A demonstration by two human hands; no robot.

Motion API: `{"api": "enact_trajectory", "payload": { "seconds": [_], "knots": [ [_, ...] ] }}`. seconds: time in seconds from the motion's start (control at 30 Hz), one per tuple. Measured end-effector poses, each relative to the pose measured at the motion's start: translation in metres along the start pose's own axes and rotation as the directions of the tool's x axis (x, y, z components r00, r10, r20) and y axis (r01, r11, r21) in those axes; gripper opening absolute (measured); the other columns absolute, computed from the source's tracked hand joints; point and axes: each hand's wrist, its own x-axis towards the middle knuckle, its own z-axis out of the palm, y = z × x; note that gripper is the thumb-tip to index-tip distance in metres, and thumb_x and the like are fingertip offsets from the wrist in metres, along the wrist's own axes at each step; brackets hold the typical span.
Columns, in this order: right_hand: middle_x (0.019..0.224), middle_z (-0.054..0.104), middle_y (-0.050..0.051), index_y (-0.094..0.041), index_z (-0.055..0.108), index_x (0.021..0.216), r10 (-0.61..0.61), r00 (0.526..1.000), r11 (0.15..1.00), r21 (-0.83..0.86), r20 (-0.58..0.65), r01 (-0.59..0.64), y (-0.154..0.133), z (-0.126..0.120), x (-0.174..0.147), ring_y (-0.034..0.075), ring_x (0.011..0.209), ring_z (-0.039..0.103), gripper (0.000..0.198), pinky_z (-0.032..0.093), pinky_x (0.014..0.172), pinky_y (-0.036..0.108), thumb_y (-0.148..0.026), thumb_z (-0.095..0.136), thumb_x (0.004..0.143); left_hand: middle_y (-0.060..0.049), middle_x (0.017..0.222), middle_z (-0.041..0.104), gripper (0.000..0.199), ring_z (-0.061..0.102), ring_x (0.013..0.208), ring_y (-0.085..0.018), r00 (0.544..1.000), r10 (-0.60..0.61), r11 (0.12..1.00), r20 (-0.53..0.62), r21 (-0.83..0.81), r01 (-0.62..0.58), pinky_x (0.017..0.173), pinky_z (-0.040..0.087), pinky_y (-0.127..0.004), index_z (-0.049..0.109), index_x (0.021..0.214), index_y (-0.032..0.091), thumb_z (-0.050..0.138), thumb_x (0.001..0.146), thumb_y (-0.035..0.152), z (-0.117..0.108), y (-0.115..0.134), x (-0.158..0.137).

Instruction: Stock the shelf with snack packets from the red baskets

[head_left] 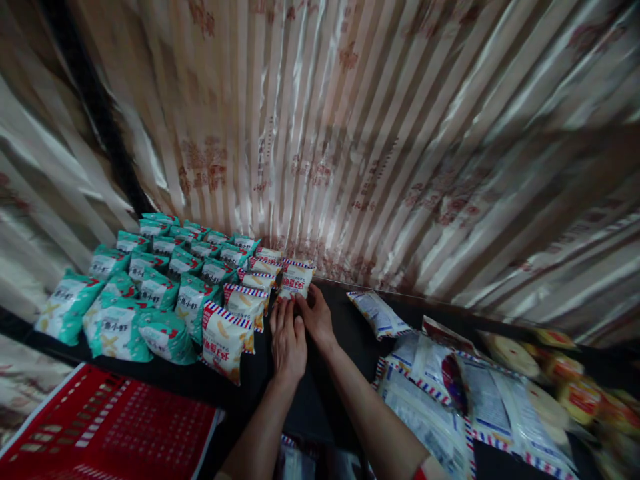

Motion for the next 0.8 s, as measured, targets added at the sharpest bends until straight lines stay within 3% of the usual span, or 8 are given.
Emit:
{"api": "enact_trajectory", "payload": {
  "seconds": [0.6,0.8],
  "knots": [
    [0.103,0.067,0.010,-0.017,0.057,0.118,0.020,1.000,0.977,-0.212,0.012,-0.017,0.005,0.000,0.004,0.023,0.093,0.062,0.040,0.047,0.085,0.038,-0.034,0.050,0.082,-0.013,0.135,0.052,0.041,0.037,0.132,-0.027,1.000,-0.016,0.996,-0.014,0.085,0.017,0.110,0.032,-0.048,0.059,0.121,0.012,0.035,0.091,0.025,0.008,-0.008,0.004],
    [0.113,0.063,0.016,-0.011,0.052,0.125,-0.018,1.000,0.969,-0.245,-0.018,0.013,-0.001,-0.018,-0.003,0.026,0.103,0.059,0.048,0.048,0.088,0.039,-0.032,0.050,0.082,-0.015,0.137,0.049,0.040,0.038,0.131,-0.030,0.998,0.024,0.996,-0.050,0.092,-0.020,0.109,0.032,-0.050,0.060,0.118,0.009,0.036,0.090,0.025,0.014,-0.009,0.002]
  ]
}}
